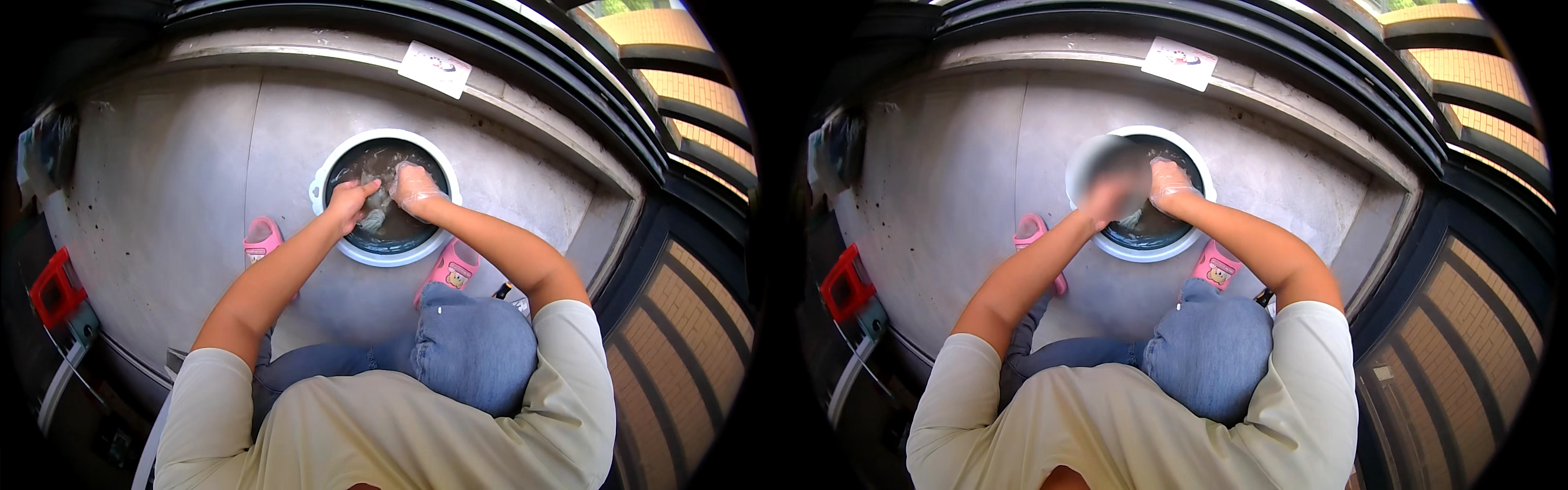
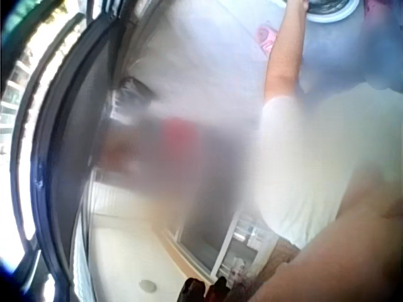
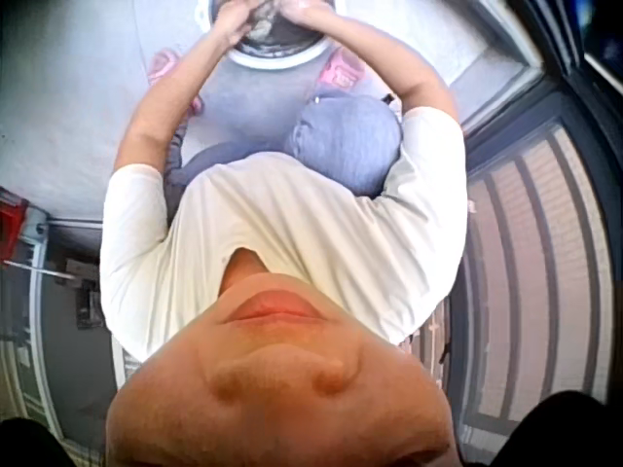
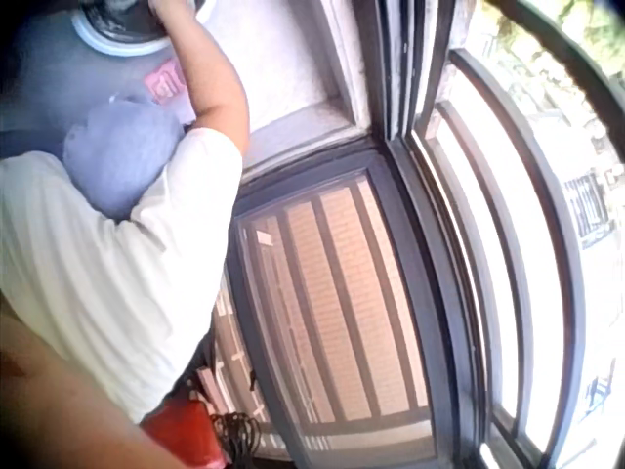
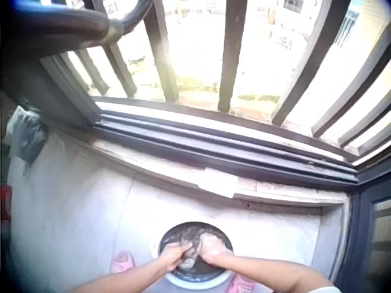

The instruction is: The person sits on the floor and cleans the window frame using a cloth and a screwdriver. They repeatedly wipe the frame, dip the cloth into a bucket of water, and use the screwdriver to scrape or pry at the frame's edges.

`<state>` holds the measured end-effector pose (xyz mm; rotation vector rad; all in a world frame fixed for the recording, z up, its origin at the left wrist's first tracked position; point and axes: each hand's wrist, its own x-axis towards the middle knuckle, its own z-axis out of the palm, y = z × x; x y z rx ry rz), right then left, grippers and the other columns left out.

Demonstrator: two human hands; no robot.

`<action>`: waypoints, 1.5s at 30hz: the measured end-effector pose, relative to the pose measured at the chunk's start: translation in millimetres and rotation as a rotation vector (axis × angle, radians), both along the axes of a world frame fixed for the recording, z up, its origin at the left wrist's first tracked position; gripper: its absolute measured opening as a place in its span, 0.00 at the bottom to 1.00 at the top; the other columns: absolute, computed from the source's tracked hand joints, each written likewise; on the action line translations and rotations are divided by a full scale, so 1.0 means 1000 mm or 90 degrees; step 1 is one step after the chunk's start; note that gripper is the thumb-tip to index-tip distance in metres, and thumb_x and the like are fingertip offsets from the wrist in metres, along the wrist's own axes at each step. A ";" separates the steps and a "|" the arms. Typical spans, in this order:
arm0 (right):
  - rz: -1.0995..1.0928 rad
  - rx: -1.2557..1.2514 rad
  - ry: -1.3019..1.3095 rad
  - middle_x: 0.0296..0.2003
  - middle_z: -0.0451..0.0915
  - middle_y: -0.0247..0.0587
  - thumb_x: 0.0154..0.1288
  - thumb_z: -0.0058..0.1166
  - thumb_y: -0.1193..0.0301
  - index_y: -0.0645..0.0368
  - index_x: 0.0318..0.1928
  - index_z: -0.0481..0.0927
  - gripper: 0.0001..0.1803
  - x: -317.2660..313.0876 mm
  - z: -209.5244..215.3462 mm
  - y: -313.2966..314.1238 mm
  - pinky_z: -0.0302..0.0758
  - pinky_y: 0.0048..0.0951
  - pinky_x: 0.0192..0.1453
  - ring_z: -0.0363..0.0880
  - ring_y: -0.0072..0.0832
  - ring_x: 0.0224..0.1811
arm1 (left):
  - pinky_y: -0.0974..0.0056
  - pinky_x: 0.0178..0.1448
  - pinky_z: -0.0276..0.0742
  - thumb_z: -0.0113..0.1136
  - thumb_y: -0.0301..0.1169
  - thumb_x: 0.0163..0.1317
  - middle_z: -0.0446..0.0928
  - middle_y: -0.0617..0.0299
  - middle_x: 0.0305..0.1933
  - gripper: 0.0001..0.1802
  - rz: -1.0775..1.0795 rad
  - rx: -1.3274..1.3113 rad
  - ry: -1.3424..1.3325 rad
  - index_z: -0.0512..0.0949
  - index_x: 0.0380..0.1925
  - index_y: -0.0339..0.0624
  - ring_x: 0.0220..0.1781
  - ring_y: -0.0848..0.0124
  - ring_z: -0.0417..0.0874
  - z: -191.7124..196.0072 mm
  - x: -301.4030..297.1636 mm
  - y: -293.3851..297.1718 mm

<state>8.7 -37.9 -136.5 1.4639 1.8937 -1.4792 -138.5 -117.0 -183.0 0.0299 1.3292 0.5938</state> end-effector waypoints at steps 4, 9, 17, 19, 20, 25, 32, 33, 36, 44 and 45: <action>0.056 0.136 0.046 0.35 0.79 0.60 0.58 0.52 0.70 0.64 0.40 0.76 0.11 0.005 -0.032 -0.011 0.76 0.43 0.44 0.79 0.52 0.40 | 0.52 0.50 0.77 0.59 0.34 0.61 0.77 0.58 0.47 0.16 0.244 0.009 -0.068 0.73 0.47 0.42 0.48 0.62 0.78 -0.016 0.025 -0.011; 0.017 0.188 0.173 0.33 0.79 0.58 0.64 0.48 0.63 0.60 0.38 0.73 0.12 -0.001 0.013 -0.025 0.73 0.47 0.42 0.77 0.54 0.38 | 0.56 0.52 0.77 0.58 0.35 0.60 0.78 0.56 0.45 0.15 0.421 0.043 -0.251 0.75 0.44 0.40 0.47 0.61 0.79 -0.009 0.029 -0.004; 0.054 0.382 0.105 0.20 0.77 0.53 0.71 0.38 0.60 0.58 0.30 0.70 0.17 -0.008 -0.002 -0.010 0.74 0.48 0.27 0.78 0.50 0.24 | 0.55 0.49 0.78 0.57 0.31 0.60 0.78 0.59 0.40 0.07 0.432 -0.106 -0.118 0.76 0.38 0.44 0.42 0.64 0.81 0.028 0.054 0.009; 0.090 0.360 0.171 0.21 0.77 0.53 0.70 0.39 0.61 0.58 0.29 0.70 0.16 -0.013 0.021 -0.031 0.74 0.49 0.28 0.78 0.51 0.25 | 0.58 0.52 0.77 0.57 0.33 0.61 0.79 0.59 0.44 0.09 0.413 -0.130 -0.074 0.76 0.41 0.44 0.46 0.66 0.81 0.024 0.050 0.001; 0.087 0.392 0.197 0.21 0.77 0.53 0.70 0.40 0.62 0.58 0.29 0.70 0.15 -0.014 0.017 -0.032 0.73 0.49 0.29 0.78 0.51 0.25 | 0.58 0.51 0.78 0.57 0.33 0.61 0.79 0.59 0.44 0.09 0.408 -0.130 -0.090 0.76 0.41 0.44 0.47 0.66 0.81 0.020 0.047 -0.001; 0.095 0.409 0.089 0.26 0.80 0.51 0.66 0.43 0.66 0.58 0.30 0.72 0.10 0.002 -0.034 -0.018 0.75 0.47 0.32 0.80 0.48 0.30 | 0.68 0.35 0.74 0.53 0.34 0.64 0.76 0.62 0.33 0.07 0.155 0.001 0.250 0.73 0.35 0.42 0.33 0.73 0.77 0.012 0.031 -0.010; 0.166 0.306 0.105 0.29 0.79 0.55 0.62 0.48 0.70 0.63 0.35 0.72 0.08 0.000 -0.015 -0.020 0.76 0.47 0.36 0.80 0.50 0.33 | 0.56 0.60 0.66 0.64 0.24 0.38 0.70 0.45 0.55 0.32 -0.173 0.290 0.573 0.67 0.49 0.39 0.57 0.52 0.70 0.009 0.026 -0.044; 0.096 0.203 0.137 0.29 0.78 0.58 0.64 0.47 0.68 0.64 0.34 0.71 0.10 -0.001 0.008 -0.018 0.74 0.48 0.37 0.79 0.53 0.34 | 0.56 0.62 0.65 0.66 0.25 0.38 0.68 0.44 0.57 0.34 -0.176 0.304 0.530 0.67 0.51 0.39 0.60 0.51 0.68 0.021 0.031 -0.042; -0.045 0.015 0.360 0.31 0.76 0.60 0.65 0.48 0.69 0.66 0.37 0.70 0.11 0.009 0.065 -0.014 0.71 0.42 0.40 0.77 0.53 0.36 | 0.55 0.66 0.62 0.68 0.37 0.44 0.65 0.44 0.63 0.28 -0.199 0.411 0.452 0.75 0.47 0.40 0.63 0.51 0.67 0.012 0.040 -0.041; 0.087 0.214 0.264 0.31 0.78 0.54 0.61 0.48 0.72 0.65 0.36 0.72 0.08 0.033 0.057 -0.016 0.74 0.40 0.41 0.79 0.45 0.36 | 0.59 0.51 0.72 0.62 0.26 0.48 0.77 0.46 0.43 0.12 -0.187 0.278 0.610 0.76 0.33 0.34 0.47 0.53 0.78 0.034 0.055 -0.032; 0.102 0.259 0.225 0.31 0.77 0.54 0.60 0.49 0.72 0.65 0.36 0.73 0.08 0.031 0.032 -0.024 0.75 0.40 0.42 0.79 0.45 0.36 | 0.59 0.50 0.72 0.62 0.25 0.47 0.77 0.45 0.40 0.11 -0.259 0.247 0.661 0.75 0.32 0.33 0.45 0.52 0.78 0.037 0.056 -0.026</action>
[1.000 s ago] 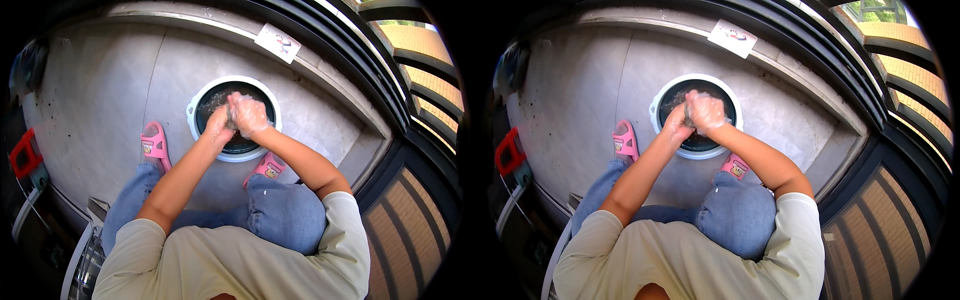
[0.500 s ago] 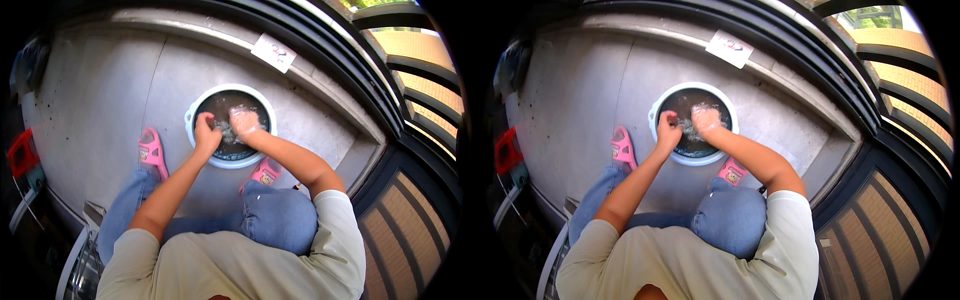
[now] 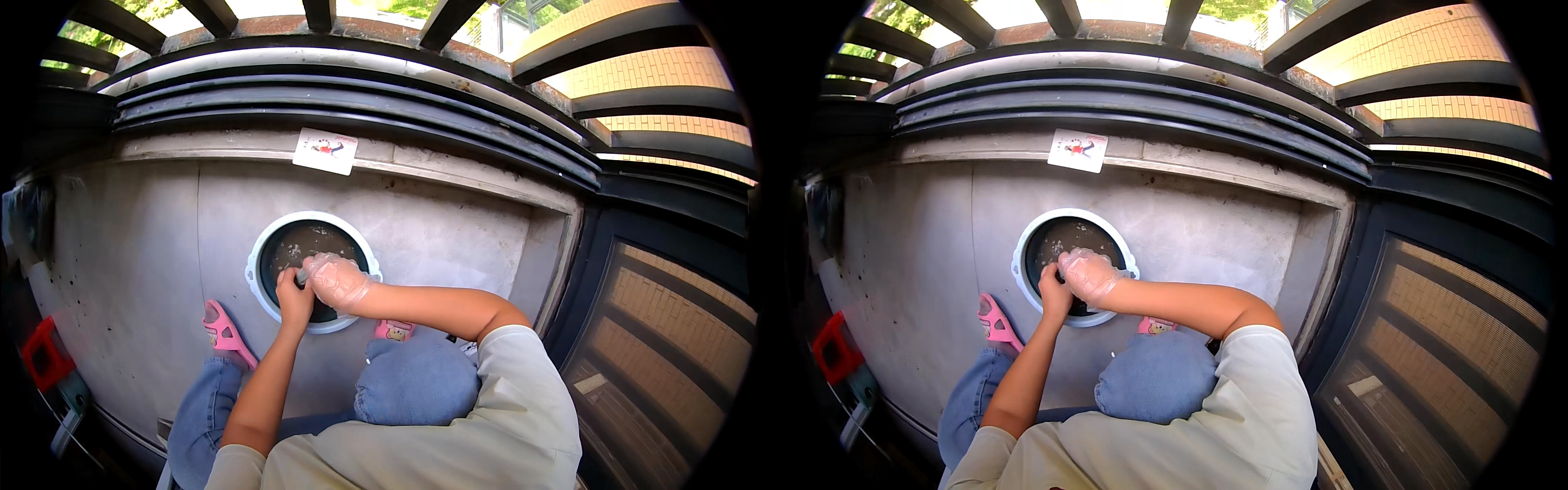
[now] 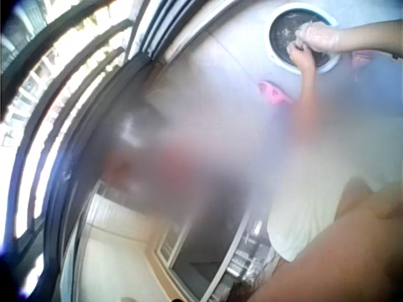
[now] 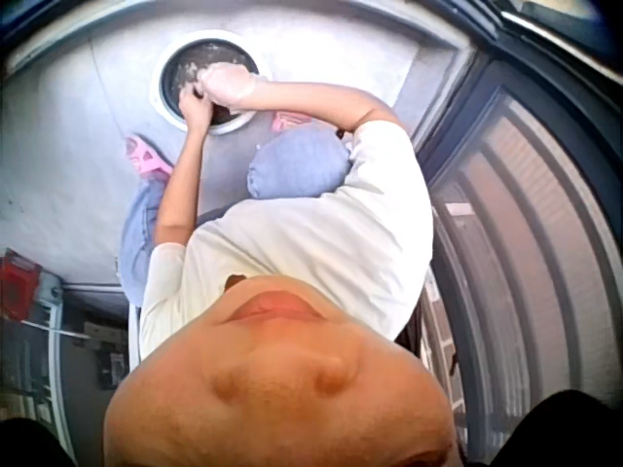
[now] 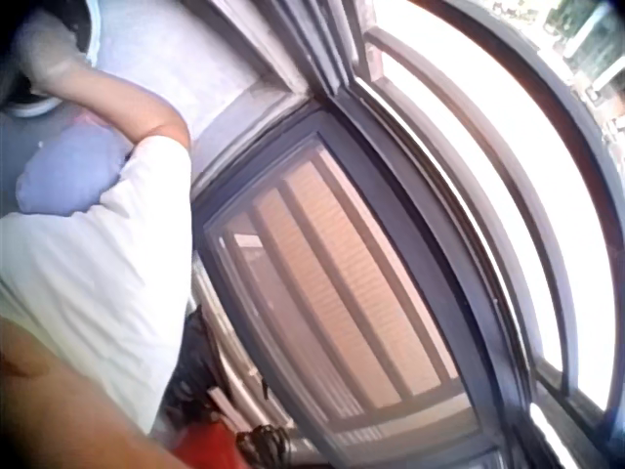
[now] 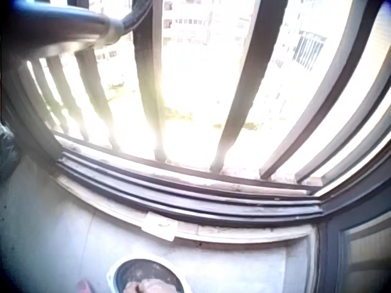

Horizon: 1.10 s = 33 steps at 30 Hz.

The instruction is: The person sits on the floor and cleans the window frame using a cloth and a screwdriver. They repeatedly wipe the frame, dip the cloth into a bucket of water, and use the screwdriver to scrape or pry at the frame's edges.

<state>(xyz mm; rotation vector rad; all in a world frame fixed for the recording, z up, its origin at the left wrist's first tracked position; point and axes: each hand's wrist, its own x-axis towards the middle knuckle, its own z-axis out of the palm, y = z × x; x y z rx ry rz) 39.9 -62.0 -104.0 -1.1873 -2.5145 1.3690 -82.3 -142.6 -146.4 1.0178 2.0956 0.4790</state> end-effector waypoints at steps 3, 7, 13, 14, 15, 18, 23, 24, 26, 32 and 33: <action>0.044 0.107 -0.157 0.35 0.76 0.52 0.54 0.51 0.71 0.63 0.36 0.75 0.10 -0.005 -0.036 -0.011 0.76 0.40 0.45 0.77 0.44 0.40 | 0.56 0.46 0.73 0.62 0.23 0.45 0.76 0.43 0.35 0.11 -0.052 0.020 0.093 0.73 0.30 0.32 0.38 0.48 0.78 -0.019 0.001 0.001; -0.048 0.079 0.071 0.37 0.74 0.53 0.52 0.54 0.71 0.65 0.40 0.76 0.14 -0.001 -0.020 -0.001 0.73 0.40 0.47 0.75 0.44 0.41 | 0.60 0.38 0.74 0.61 0.20 0.45 0.74 0.50 0.25 0.14 0.026 -0.025 0.014 0.70 0.33 0.34 0.27 0.57 0.77 0.030 0.004 0.012; -0.084 -0.418 0.327 0.36 0.79 0.50 0.70 0.40 0.54 0.64 0.39 0.79 0.24 0.002 -0.027 0.021 0.70 0.33 0.48 0.77 0.38 0.40 | 0.66 0.44 0.80 0.55 0.17 0.50 0.74 0.58 0.38 0.14 0.220 0.005 -0.268 0.68 0.38 0.36 0.38 0.72 0.79 0.121 0.025 0.035; -0.106 -0.473 0.297 0.34 0.79 0.47 0.70 0.39 0.52 0.64 0.38 0.80 0.26 0.003 -0.021 0.021 0.70 0.32 0.48 0.76 0.35 0.39 | 0.64 0.46 0.81 0.53 0.16 0.52 0.74 0.57 0.39 0.14 0.289 0.010 -0.347 0.67 0.39 0.35 0.39 0.70 0.79 0.131 0.024 0.041; -0.128 -0.527 0.264 0.32 0.80 0.45 0.71 0.39 0.50 0.64 0.37 0.80 0.28 0.004 -0.015 0.018 0.69 0.31 0.48 0.75 0.31 0.38 | 0.62 0.47 0.82 0.51 0.15 0.52 0.74 0.57 0.39 0.13 0.320 0.033 -0.360 0.67 0.39 0.35 0.40 0.69 0.80 0.138 0.020 0.045; -0.142 -0.623 0.267 0.32 0.81 0.40 0.71 0.36 0.47 0.63 0.37 0.81 0.31 0.007 -0.018 0.012 0.70 0.26 0.48 0.77 0.25 0.37 | 0.60 0.49 0.82 0.48 0.15 0.55 0.74 0.55 0.40 0.13 0.384 0.100 -0.403 0.65 0.41 0.35 0.42 0.67 0.80 0.145 0.003 0.047; -0.395 -1.106 0.469 0.47 0.76 0.44 0.71 0.35 0.47 0.61 0.54 0.71 0.30 0.004 -0.043 -0.016 0.73 0.45 0.56 0.77 0.35 0.48 | 0.67 0.44 0.79 0.55 0.16 0.54 0.74 0.57 0.41 0.13 0.275 0.256 -0.260 0.67 0.39 0.35 0.40 0.71 0.79 0.113 -0.001 0.036; -0.399 -1.149 0.538 0.46 0.76 0.43 0.70 0.38 0.47 0.58 0.53 0.72 0.28 0.007 -0.035 -0.017 0.73 0.46 0.57 0.75 0.34 0.50 | 0.67 0.43 0.78 0.58 0.17 0.52 0.74 0.57 0.41 0.13 0.150 0.221 -0.135 0.69 0.38 0.34 0.40 0.70 0.79 0.105 -0.001 0.026; -0.396 -1.227 0.610 0.47 0.75 0.40 0.70 0.41 0.49 0.53 0.55 0.70 0.24 0.008 -0.021 -0.015 0.73 0.46 0.58 0.73 0.35 0.54 | 0.65 0.44 0.76 0.60 0.19 0.48 0.74 0.53 0.40 0.14 -0.002 0.146 -0.046 0.71 0.36 0.35 0.41 0.63 0.78 0.092 0.003 0.010; -0.394 -1.114 0.412 0.42 0.75 0.40 0.64 0.56 0.71 0.56 0.51 0.66 0.17 0.017 -0.021 -0.015 0.79 0.32 0.46 0.78 0.27 0.40 | 0.64 0.43 0.76 0.61 0.25 0.52 0.78 0.53 0.41 0.16 -0.102 -0.024 -0.204 0.75 0.43 0.38 0.41 0.66 0.79 0.079 -0.030 0.014; -0.362 -1.114 0.388 0.40 0.76 0.40 0.64 0.55 0.72 0.57 0.50 0.66 0.17 0.023 -0.023 -0.012 0.80 0.30 0.44 0.78 0.25 0.36 | 0.66 0.46 0.76 0.61 0.26 0.54 0.79 0.56 0.42 0.15 -0.022 -0.006 -0.192 0.76 0.44 0.37 0.44 0.69 0.79 0.090 -0.033 0.029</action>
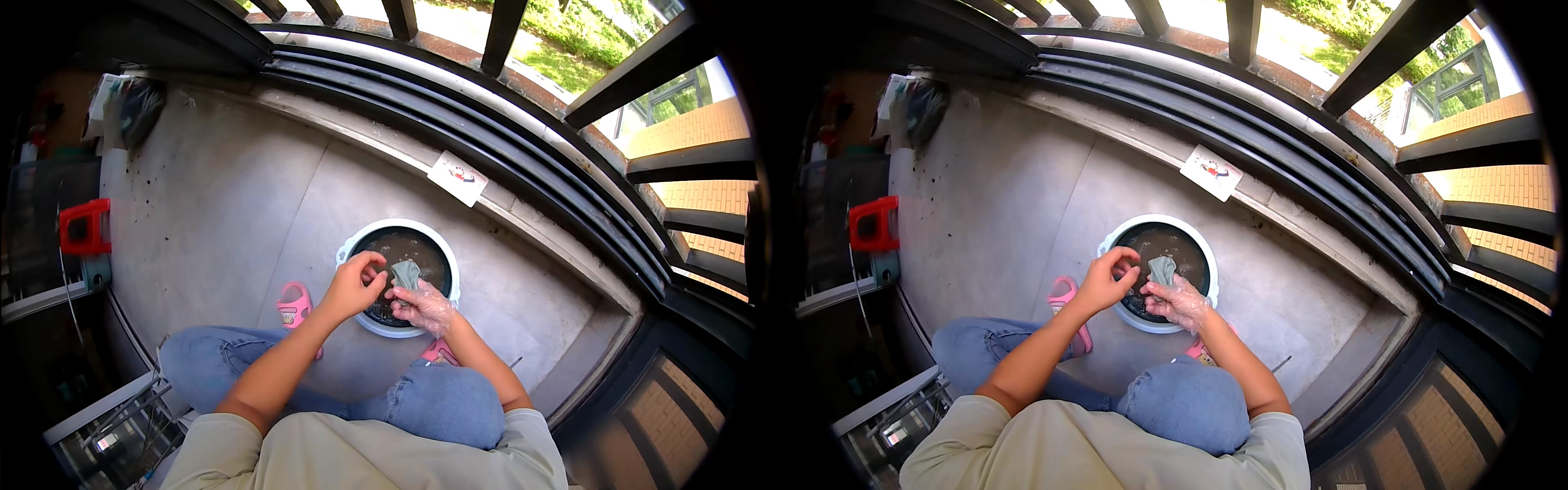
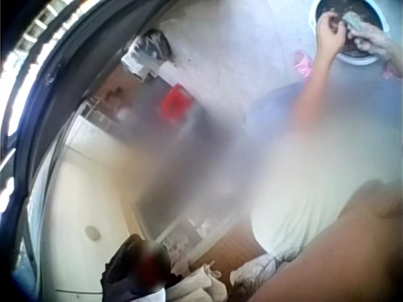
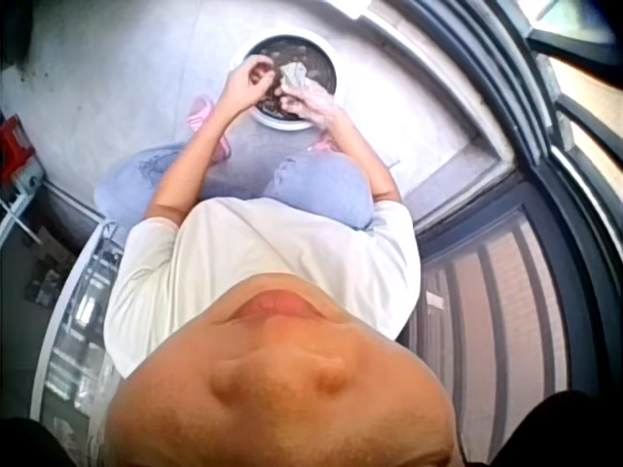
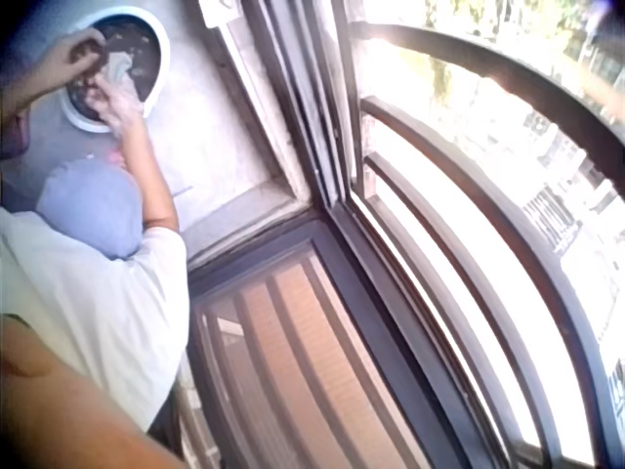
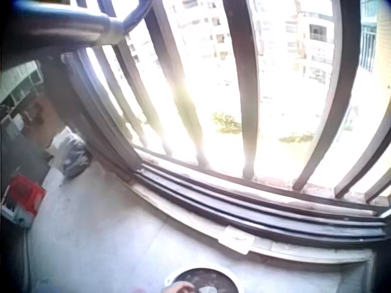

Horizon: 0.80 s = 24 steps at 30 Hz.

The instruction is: The person sits on the floor and cleans the window frame using a cloth and a screwdriver. They repeatedly wipe the frame, dip the cloth into a bucket of water, and use the screwdriver to scrape or pry at the frame's edges.

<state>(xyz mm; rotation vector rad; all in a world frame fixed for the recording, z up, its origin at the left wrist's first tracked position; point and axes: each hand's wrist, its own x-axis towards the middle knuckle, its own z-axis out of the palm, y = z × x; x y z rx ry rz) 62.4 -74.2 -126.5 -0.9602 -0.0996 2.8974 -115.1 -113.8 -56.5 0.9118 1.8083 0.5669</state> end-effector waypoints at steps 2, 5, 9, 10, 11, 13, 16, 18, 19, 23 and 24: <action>0.017 -0.045 0.050 0.35 0.75 0.37 0.63 0.56 0.75 0.59 0.46 0.70 0.12 -0.003 0.024 0.006 0.72 0.21 0.30 0.70 0.17 0.26 | 0.63 0.52 0.75 0.59 0.28 0.57 0.79 0.55 0.47 0.17 -0.164 0.156 0.037 0.76 0.47 0.39 0.48 0.65 0.79 0.007 -0.005 0.015; 0.081 -0.093 0.220 0.28 0.70 0.31 0.62 0.56 0.75 0.61 0.39 0.73 0.07 -0.003 0.028 0.008 0.56 0.17 0.24 0.59 0.14 0.21 | 0.59 0.57 0.71 0.55 0.30 0.61 0.77 0.52 0.49 0.15 -0.369 0.223 -0.158 0.77 0.48 0.39 0.51 0.58 0.78 0.000 -0.008 0.024; 0.071 -0.048 0.155 0.25 0.67 0.30 0.63 0.54 0.76 0.61 0.42 0.71 0.09 0.001 0.032 0.009 0.58 0.19 0.25 0.59 0.15 0.20 | 0.58 0.59 0.70 0.56 0.28 0.56 0.76 0.51 0.50 0.15 -0.491 0.193 -0.103 0.79 0.44 0.38 0.54 0.56 0.75 0.002 -0.017 0.029; 0.056 -0.033 0.130 0.26 0.67 0.30 0.63 0.54 0.77 0.61 0.43 0.70 0.10 0.001 0.033 0.008 0.58 0.19 0.26 0.60 0.15 0.20 | 0.58 0.58 0.70 0.57 0.27 0.54 0.76 0.52 0.50 0.16 -0.531 0.246 -0.045 0.79 0.44 0.38 0.54 0.57 0.74 0.009 -0.018 0.032; 0.042 -0.018 0.105 0.26 0.67 0.31 0.63 0.53 0.77 0.61 0.43 0.70 0.10 0.001 0.034 0.006 0.58 0.19 0.26 0.60 0.15 0.21 | 0.58 0.58 0.70 0.58 0.27 0.51 0.76 0.52 0.49 0.16 -0.570 0.299 0.014 0.79 0.43 0.38 0.54 0.57 0.74 0.014 -0.018 0.033; 0.021 0.004 0.070 0.29 0.69 0.33 0.63 0.53 0.79 0.60 0.45 0.69 0.11 -0.001 0.035 0.004 0.59 0.19 0.27 0.62 0.16 0.21 | 0.57 0.56 0.70 0.59 0.27 0.48 0.75 0.54 0.47 0.18 -0.618 0.332 0.158 0.79 0.42 0.40 0.54 0.58 0.73 0.018 -0.012 0.033; -0.003 0.025 0.040 0.33 0.72 0.37 0.64 0.52 0.80 0.60 0.48 0.68 0.13 -0.004 0.033 0.001 0.62 0.19 0.28 0.63 0.16 0.23 | 0.55 0.49 0.71 0.62 0.27 0.43 0.75 0.55 0.42 0.17 -0.633 0.274 0.190 0.78 0.38 0.41 0.49 0.57 0.74 0.010 -0.009 0.030; 0.006 0.022 0.040 0.33 0.72 0.37 0.64 0.51 0.80 0.60 0.49 0.67 0.14 -0.005 0.034 0.000 0.61 0.19 0.28 0.63 0.16 0.22 | 0.56 0.46 0.73 0.62 0.27 0.42 0.75 0.54 0.39 0.16 -0.635 0.242 0.163 0.78 0.36 0.39 0.46 0.56 0.76 0.008 -0.012 0.029; 0.011 0.021 0.041 0.33 0.72 0.37 0.64 0.51 0.79 0.60 0.49 0.66 0.14 -0.005 0.034 0.000 0.61 0.18 0.28 0.63 0.16 0.22 | 0.57 0.44 0.73 0.62 0.26 0.42 0.75 0.54 0.37 0.15 -0.598 0.233 0.136 0.77 0.35 0.38 0.42 0.57 0.77 0.005 -0.013 0.030; 0.104 0.330 -0.040 0.33 0.72 0.37 0.65 0.49 0.79 0.60 0.49 0.64 0.14 -0.005 0.013 -0.004 0.66 0.21 0.31 0.66 0.18 0.25 | 0.62 0.34 0.75 0.60 0.24 0.44 0.76 0.53 0.28 0.13 -0.400 0.137 0.004 0.76 0.33 0.35 0.29 0.63 0.78 -0.005 -0.014 0.029; 0.132 0.509 -0.159 0.34 0.72 0.38 0.64 0.50 0.78 0.61 0.50 0.63 0.16 -0.011 0.009 -0.009 0.68 0.22 0.33 0.68 0.19 0.27 | 0.63 0.32 0.75 0.59 0.23 0.45 0.76 0.53 0.27 0.12 -0.337 0.098 -0.034 0.75 0.33 0.34 0.26 0.65 0.78 -0.006 -0.013 0.029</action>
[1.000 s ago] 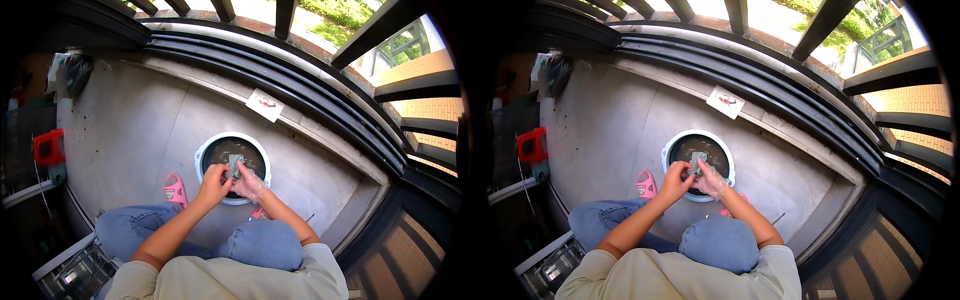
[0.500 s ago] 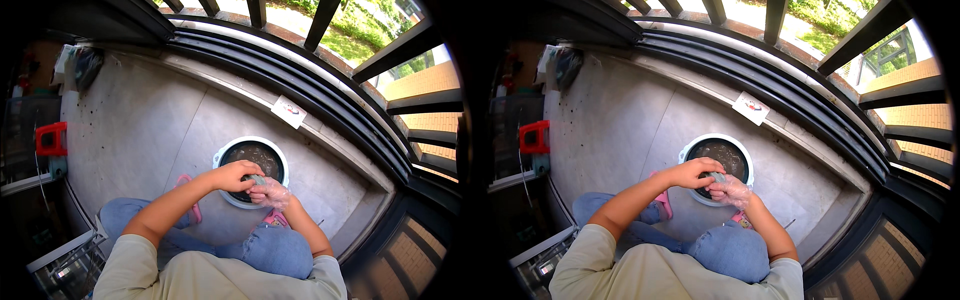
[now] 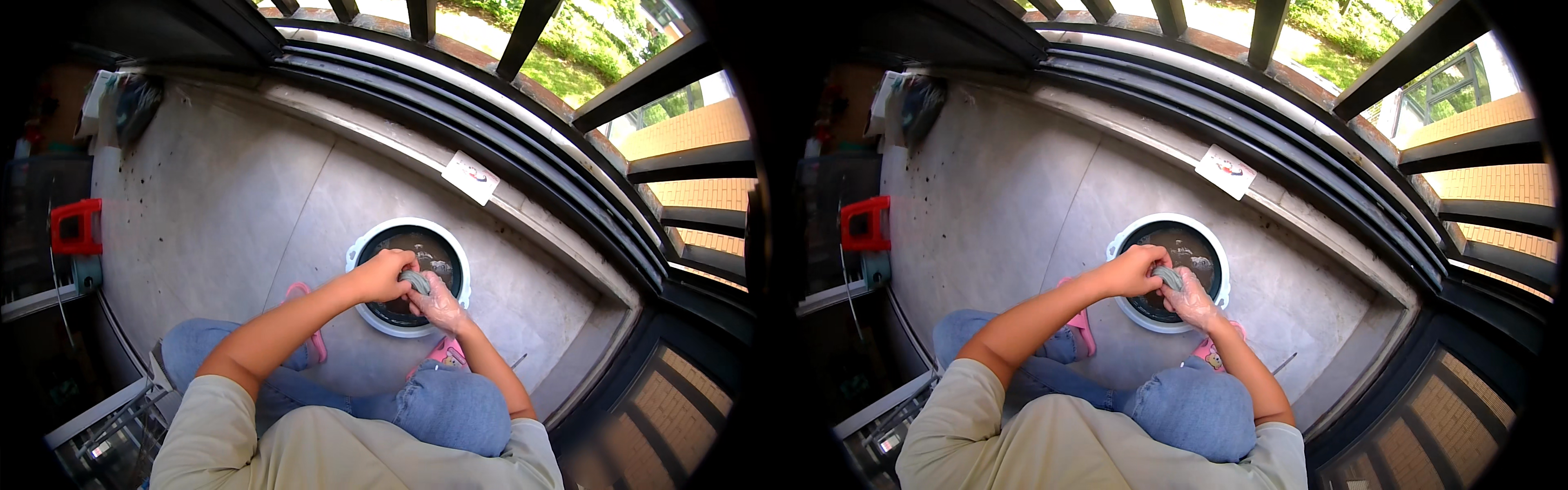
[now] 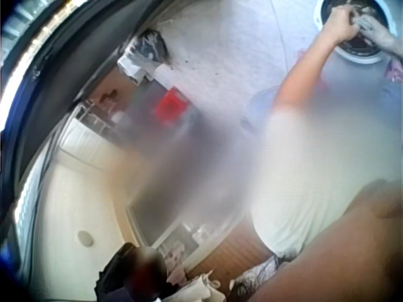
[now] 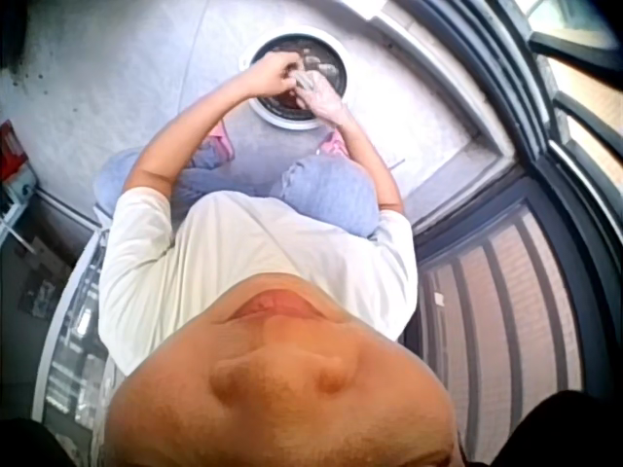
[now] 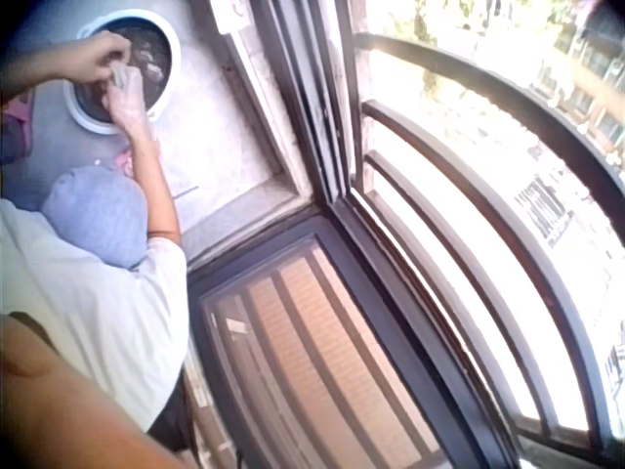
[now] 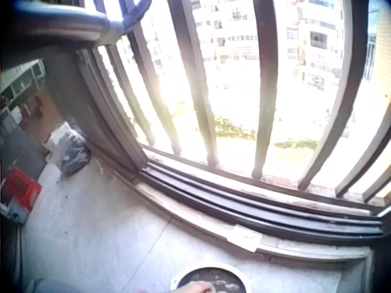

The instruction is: The person sits on the floor and cleans the window frame using a cloth and a screwdriver. They repeatedly wipe the frame, dip the cloth into a bucket of water, and use the screwdriver to scrape or pry at the frame's edges.

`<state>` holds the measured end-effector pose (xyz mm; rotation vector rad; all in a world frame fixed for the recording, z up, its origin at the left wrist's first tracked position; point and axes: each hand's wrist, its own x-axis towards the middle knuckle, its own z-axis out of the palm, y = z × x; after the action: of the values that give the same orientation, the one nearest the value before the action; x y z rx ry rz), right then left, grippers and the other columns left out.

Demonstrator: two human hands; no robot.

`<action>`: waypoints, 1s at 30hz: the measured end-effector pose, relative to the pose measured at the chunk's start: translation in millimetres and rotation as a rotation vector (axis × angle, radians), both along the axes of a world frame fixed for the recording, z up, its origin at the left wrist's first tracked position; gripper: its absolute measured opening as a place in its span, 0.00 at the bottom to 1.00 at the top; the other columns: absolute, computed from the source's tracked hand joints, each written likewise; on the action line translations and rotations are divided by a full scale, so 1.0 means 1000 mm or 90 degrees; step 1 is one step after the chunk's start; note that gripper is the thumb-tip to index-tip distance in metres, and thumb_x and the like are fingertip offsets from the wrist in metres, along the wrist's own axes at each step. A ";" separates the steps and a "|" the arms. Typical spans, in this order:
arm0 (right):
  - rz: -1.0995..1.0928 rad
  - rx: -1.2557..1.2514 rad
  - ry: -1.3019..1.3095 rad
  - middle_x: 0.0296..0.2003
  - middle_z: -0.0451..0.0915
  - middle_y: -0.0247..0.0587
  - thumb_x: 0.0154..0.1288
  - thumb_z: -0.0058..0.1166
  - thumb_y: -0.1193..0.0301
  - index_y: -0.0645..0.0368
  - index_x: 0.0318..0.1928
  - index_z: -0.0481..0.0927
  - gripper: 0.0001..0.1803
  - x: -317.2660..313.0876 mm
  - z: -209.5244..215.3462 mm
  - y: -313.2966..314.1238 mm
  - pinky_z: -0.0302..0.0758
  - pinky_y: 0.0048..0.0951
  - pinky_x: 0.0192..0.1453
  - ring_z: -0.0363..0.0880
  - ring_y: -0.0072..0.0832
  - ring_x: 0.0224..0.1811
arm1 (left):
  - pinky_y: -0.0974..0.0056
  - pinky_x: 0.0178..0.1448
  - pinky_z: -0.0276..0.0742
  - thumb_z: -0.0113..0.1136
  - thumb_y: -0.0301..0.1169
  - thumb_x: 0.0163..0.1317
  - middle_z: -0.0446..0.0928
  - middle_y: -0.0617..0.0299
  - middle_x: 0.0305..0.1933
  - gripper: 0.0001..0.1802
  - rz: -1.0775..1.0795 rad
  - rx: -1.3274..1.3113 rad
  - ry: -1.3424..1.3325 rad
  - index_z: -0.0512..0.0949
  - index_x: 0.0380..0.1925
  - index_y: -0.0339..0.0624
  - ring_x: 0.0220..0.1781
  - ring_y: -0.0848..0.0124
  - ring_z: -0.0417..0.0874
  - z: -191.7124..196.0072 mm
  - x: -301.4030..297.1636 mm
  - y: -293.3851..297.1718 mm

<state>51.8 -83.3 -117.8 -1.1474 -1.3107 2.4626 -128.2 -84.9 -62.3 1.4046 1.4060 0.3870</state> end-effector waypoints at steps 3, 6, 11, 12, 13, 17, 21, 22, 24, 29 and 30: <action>-0.051 0.274 -0.060 0.37 0.72 0.40 0.59 0.55 0.76 0.61 0.52 0.61 0.23 -0.014 0.003 -0.008 0.71 0.25 0.42 0.72 0.23 0.36 | 0.66 0.33 0.75 0.60 0.25 0.47 0.78 0.54 0.27 0.11 0.172 -0.105 0.020 0.74 0.32 0.34 0.26 0.71 0.78 -0.003 0.011 -0.003; -0.004 0.201 -0.052 0.41 0.74 0.45 0.50 0.65 0.72 0.60 0.52 0.61 0.32 -0.019 0.015 -0.003 0.72 0.28 0.50 0.74 0.28 0.45 | 0.65 0.37 0.76 0.62 0.28 0.46 0.77 0.54 0.30 0.16 0.213 -0.143 0.104 0.70 0.34 0.34 0.31 0.69 0.79 -0.018 0.018 -0.019; 0.067 0.201 -0.059 0.41 0.77 0.48 0.44 0.71 0.65 0.62 0.45 0.66 0.31 -0.011 0.005 0.009 0.72 0.31 0.49 0.77 0.33 0.45 | 0.67 0.38 0.78 0.59 0.24 0.46 0.77 0.54 0.34 0.17 0.234 -0.302 -0.001 0.73 0.38 0.33 0.34 0.71 0.79 0.014 0.024 -0.003; 0.067 0.177 -0.050 0.40 0.78 0.48 0.44 0.71 0.64 0.62 0.44 0.67 0.31 -0.009 0.007 0.013 0.72 0.31 0.49 0.77 0.32 0.46 | 0.68 0.37 0.78 0.58 0.23 0.46 0.78 0.57 0.31 0.13 0.217 -0.264 0.017 0.74 0.34 0.33 0.33 0.73 0.79 0.014 0.021 0.000; 0.090 0.212 -0.082 0.38 0.79 0.43 0.46 0.71 0.61 0.62 0.42 0.70 0.29 -0.008 0.017 0.019 0.72 0.31 0.48 0.76 0.30 0.44 | 0.68 0.36 0.77 0.60 0.24 0.48 0.77 0.59 0.29 0.11 0.181 -0.234 0.032 0.75 0.33 0.33 0.31 0.74 0.79 0.022 0.019 0.004; 0.070 0.061 0.131 0.32 0.76 0.33 0.53 0.66 0.62 0.57 0.37 0.75 0.17 -0.011 0.015 0.016 0.72 0.27 0.39 0.73 0.22 0.35 | 0.70 0.33 0.75 0.66 0.29 0.52 0.77 0.62 0.24 0.11 0.091 -0.249 -0.015 0.76 0.30 0.34 0.26 0.77 0.76 0.030 0.007 0.014; -0.005 -0.296 0.156 0.21 0.65 0.22 0.57 0.64 0.63 0.48 0.36 0.73 0.12 -0.013 0.021 0.008 0.51 0.16 0.20 0.57 0.10 0.18 | 0.69 0.34 0.74 0.68 0.33 0.52 0.78 0.60 0.31 0.15 0.009 -0.221 0.022 0.77 0.35 0.36 0.28 0.77 0.77 0.029 0.006 0.014; 0.001 -0.370 0.213 0.20 0.64 0.22 0.58 0.63 0.63 0.48 0.36 0.73 0.12 -0.013 0.020 0.007 0.51 0.16 0.19 0.56 0.11 0.17 | 0.69 0.37 0.74 0.68 0.33 0.52 0.77 0.59 0.37 0.17 0.000 -0.228 -0.032 0.76 0.39 0.37 0.32 0.76 0.76 0.022 0.001 0.017; 0.014 -0.518 0.328 0.17 0.61 0.21 0.61 0.60 0.64 0.50 0.36 0.71 0.10 -0.013 0.019 0.006 0.50 0.17 0.18 0.54 0.12 0.14 | 0.68 0.44 0.75 0.68 0.33 0.53 0.75 0.57 0.47 0.22 -0.019 -0.242 -0.142 0.74 0.47 0.40 0.40 0.75 0.76 0.010 -0.011 0.022; 0.034 -0.686 0.657 0.15 0.60 0.22 0.60 0.58 0.53 0.51 0.36 0.73 0.16 -0.020 0.035 0.005 0.54 0.19 0.23 0.53 0.13 0.15 | 0.56 0.71 0.53 0.66 0.43 0.53 0.51 0.43 0.71 0.47 0.023 -0.555 -0.796 0.53 0.68 0.37 0.73 0.54 0.52 0.007 0.013 0.027; 0.032 -0.721 0.668 0.16 0.61 0.22 0.60 0.58 0.53 0.51 0.36 0.73 0.17 -0.022 0.036 0.004 0.54 0.19 0.23 0.54 0.13 0.15 | 0.52 0.72 0.52 0.65 0.42 0.55 0.56 0.40 0.69 0.45 -0.002 -0.582 -0.786 0.54 0.67 0.37 0.72 0.51 0.55 0.005 0.007 0.028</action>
<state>30.1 -79.8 -81.6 0.2833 0.3900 3.0279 -120.9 -57.3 -57.3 0.2318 0.3945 0.4077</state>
